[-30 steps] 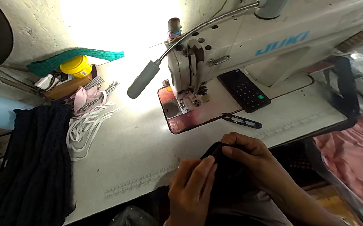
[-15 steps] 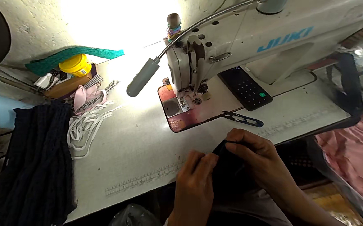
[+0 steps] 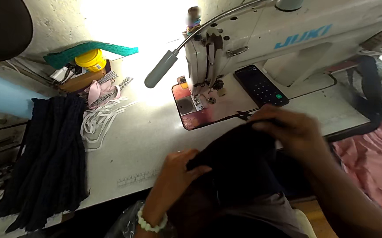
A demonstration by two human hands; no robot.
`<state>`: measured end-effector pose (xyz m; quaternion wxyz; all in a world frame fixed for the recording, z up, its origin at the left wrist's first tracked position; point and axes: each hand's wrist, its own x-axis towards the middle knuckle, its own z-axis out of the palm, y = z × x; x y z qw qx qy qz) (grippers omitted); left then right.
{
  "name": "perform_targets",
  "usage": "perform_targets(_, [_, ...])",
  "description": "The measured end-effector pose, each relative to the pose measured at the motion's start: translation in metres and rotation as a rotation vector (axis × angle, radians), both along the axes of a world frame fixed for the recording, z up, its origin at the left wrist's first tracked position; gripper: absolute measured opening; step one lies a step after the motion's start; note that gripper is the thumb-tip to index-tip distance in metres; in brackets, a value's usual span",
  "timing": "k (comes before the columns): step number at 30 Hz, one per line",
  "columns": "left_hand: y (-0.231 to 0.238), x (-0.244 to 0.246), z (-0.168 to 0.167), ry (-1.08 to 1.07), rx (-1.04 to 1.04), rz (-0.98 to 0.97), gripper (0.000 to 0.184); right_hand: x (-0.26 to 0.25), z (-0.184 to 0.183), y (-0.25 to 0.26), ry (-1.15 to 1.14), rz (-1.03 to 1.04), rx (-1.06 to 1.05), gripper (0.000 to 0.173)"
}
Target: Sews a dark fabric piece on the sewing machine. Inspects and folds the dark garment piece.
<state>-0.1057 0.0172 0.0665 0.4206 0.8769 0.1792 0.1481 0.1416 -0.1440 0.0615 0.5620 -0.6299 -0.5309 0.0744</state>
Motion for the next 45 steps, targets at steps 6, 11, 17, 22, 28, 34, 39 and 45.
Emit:
perform_targets(6, [0.017,-0.022,0.007,-0.085,-0.304,0.2,0.018,0.011,0.01,-0.008,0.107,-0.129,-0.072,0.01])
perform_targets(11, [0.012,-0.019,0.002,-0.243,-0.503,0.369,0.021,0.01,0.003,-0.009,0.115,-0.143,-0.054,0.009])
perform_targets(17, [0.01,-0.015,0.001,-0.301,-0.55,0.456,0.015,0.009,-0.003,-0.011,0.17,-0.134,-0.049,0.012])
perform_targets(22, [0.01,-0.01,-0.006,-0.348,-0.545,0.456,0.012,0.006,-0.005,-0.012,0.242,-0.112,-0.07,0.015])
perform_targets(28, [0.008,-0.005,-0.01,-0.347,-0.536,0.47,0.01,0.003,-0.01,-0.011,0.292,-0.025,-0.068,0.01])
perform_targets(34, [0.014,-0.015,-0.011,-0.452,-0.457,0.5,0.011,0.005,-0.009,-0.012,0.162,-0.096,0.009,0.01])
perform_targets(39, [0.035,-0.045,0.037,-0.454,-0.171,0.575,0.016,-0.009,0.037,0.011,-0.038,-0.078,0.179,0.014])
perform_targets(45, [0.038,-0.166,0.11,-0.587,0.152,0.619,0.02,-0.096,0.082,0.049,-0.157,0.191,0.286,0.018])
